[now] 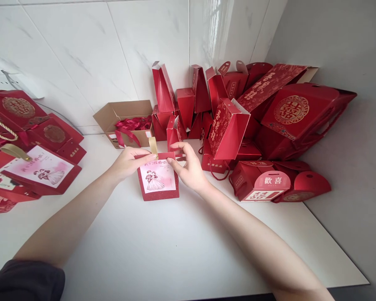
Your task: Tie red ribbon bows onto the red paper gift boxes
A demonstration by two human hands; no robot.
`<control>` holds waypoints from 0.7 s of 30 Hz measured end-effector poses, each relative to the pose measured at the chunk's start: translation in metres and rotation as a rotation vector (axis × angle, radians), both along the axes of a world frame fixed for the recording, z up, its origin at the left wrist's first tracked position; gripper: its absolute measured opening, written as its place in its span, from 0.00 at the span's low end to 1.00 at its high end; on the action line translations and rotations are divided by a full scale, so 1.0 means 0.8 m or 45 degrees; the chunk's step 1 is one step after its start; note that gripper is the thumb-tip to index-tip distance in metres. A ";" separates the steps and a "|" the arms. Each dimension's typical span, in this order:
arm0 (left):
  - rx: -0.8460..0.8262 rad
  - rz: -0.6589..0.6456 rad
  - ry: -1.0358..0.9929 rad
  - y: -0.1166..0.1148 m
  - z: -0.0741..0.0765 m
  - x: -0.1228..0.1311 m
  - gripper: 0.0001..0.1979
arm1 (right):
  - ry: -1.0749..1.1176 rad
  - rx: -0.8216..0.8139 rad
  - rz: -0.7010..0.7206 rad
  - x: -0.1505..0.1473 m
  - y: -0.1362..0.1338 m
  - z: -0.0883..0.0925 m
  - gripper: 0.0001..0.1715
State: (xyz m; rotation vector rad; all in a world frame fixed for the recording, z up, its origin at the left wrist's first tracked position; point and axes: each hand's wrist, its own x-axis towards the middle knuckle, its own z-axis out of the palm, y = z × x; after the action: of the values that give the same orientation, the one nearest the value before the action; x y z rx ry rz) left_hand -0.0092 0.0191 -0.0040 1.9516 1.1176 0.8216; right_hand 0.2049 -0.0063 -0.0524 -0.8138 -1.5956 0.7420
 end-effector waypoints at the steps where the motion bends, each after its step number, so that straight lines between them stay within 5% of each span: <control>1: 0.039 -0.002 0.017 0.000 0.000 0.000 0.18 | -0.085 0.108 -0.023 0.000 -0.002 0.001 0.14; 5: 0.168 -0.014 0.088 -0.002 0.001 0.001 0.19 | -0.370 0.316 -0.033 0.001 -0.006 0.002 0.13; 21: 0.349 0.067 0.078 0.003 -0.016 0.003 0.18 | -0.505 0.335 -0.064 -0.002 -0.011 0.004 0.17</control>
State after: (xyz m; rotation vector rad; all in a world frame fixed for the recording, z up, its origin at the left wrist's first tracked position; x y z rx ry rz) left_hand -0.0068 0.0215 -0.0172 2.1926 1.1450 0.9930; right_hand 0.2031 -0.0150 -0.0494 -0.8366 -1.9683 0.3336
